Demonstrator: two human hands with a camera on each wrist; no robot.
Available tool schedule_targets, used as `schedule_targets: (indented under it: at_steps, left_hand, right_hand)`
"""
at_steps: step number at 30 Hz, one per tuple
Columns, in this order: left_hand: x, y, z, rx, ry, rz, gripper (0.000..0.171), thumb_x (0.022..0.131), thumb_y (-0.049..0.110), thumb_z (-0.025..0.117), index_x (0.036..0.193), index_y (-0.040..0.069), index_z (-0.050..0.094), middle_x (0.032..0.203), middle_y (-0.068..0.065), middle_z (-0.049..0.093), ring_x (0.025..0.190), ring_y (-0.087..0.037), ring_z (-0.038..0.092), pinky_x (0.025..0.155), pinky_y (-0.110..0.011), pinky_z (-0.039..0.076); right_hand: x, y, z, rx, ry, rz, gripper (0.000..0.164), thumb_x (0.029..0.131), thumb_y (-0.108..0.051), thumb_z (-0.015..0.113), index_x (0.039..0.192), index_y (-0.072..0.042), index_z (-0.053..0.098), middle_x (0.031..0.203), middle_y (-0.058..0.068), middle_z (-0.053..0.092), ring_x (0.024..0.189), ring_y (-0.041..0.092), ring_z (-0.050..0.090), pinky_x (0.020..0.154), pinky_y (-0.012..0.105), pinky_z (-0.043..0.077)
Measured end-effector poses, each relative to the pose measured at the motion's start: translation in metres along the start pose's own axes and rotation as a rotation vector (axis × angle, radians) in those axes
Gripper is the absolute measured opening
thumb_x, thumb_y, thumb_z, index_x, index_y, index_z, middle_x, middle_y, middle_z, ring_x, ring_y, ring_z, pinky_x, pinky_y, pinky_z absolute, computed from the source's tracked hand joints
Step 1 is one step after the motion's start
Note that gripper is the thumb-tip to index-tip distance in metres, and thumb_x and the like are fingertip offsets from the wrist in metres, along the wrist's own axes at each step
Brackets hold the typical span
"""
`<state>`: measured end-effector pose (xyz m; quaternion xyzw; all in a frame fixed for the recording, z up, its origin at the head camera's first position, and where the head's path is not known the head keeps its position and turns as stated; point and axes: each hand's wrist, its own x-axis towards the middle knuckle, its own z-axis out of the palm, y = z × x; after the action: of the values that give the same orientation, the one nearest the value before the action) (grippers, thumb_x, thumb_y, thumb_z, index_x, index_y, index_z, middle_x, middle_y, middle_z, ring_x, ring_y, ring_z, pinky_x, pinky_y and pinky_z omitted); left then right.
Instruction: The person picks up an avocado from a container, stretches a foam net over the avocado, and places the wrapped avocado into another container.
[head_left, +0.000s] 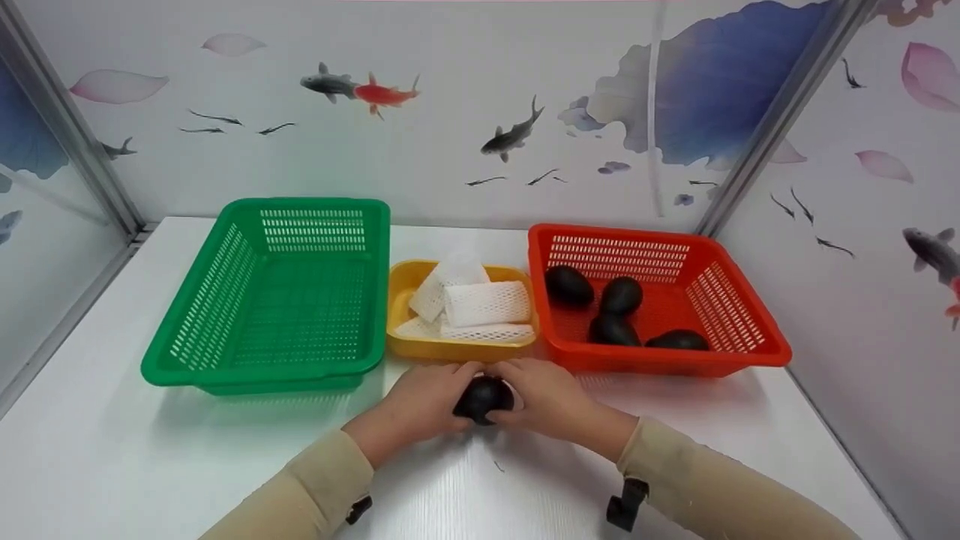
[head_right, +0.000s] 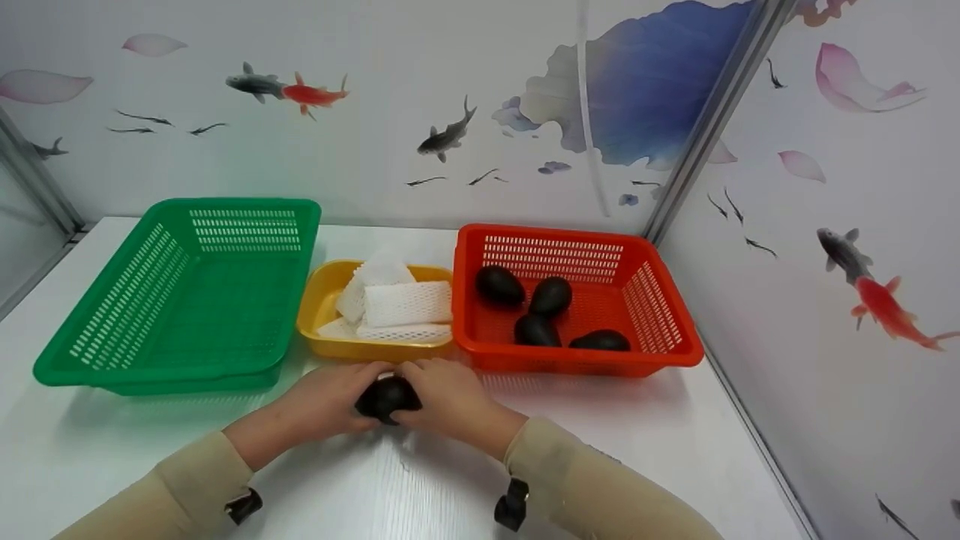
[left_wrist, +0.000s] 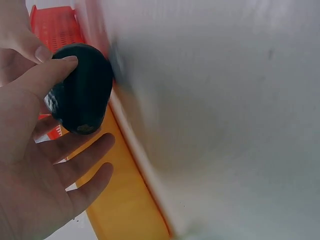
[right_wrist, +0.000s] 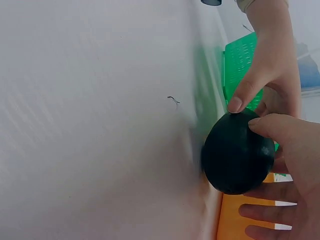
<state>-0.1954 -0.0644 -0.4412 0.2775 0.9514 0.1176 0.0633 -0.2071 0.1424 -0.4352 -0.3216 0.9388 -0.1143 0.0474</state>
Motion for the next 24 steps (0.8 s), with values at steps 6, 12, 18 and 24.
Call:
schedule_targets:
  at_steps: [6,12,18,24]
  left_hand:
    - [0.006,-0.004,0.004,0.026,0.056,0.02,0.067,0.082,0.036,0.079,0.136,0.013,0.046,0.12,-0.007,0.061,0.105,-0.024,0.06,0.092,-0.042,0.048]
    - [0.014,-0.004,0.004,0.041,0.058,-0.016,0.063,0.086,0.033,0.076,0.137,0.012,0.046,0.121,-0.008,0.06,0.107,-0.025,0.058,0.094,-0.043,0.047]
    - [0.014,-0.005,0.005,0.042,0.048,-0.037,0.067,0.085,0.035,0.077,0.139,0.012,0.046,0.125,-0.008,0.058,0.112,-0.027,0.055,0.097,-0.044,0.045]
    - [0.01,-0.004,0.001,0.031,0.036,-0.06,0.072,0.083,0.038,0.078,0.141,0.012,0.045,0.129,-0.009,0.056,0.115,-0.026,0.053,0.1,-0.045,0.043]
  right_hand:
    - [0.004,0.001,0.001,-0.016,0.051,-0.008,0.052,0.083,-0.041,0.077,0.124,-0.017,0.058,0.118,-0.001,0.064,0.109,0.02,0.058,0.095,0.041,0.047]
    - [0.01,-0.001,0.003,-0.035,0.085,0.041,0.053,0.082,-0.04,0.077,0.126,-0.017,0.058,0.12,0.001,0.063,0.11,0.021,0.058,0.096,0.043,0.046]
    - [0.01,-0.003,0.002,-0.07,0.07,0.058,0.055,0.082,-0.043,0.077,0.126,-0.017,0.057,0.122,0.001,0.062,0.111,0.022,0.057,0.097,0.043,0.046]
    - [0.01,-0.003,-0.001,-0.069,0.085,0.041,0.053,0.083,-0.043,0.075,0.127,-0.021,0.057,0.122,-0.001,0.062,0.107,0.021,0.058,0.094,0.043,0.047]
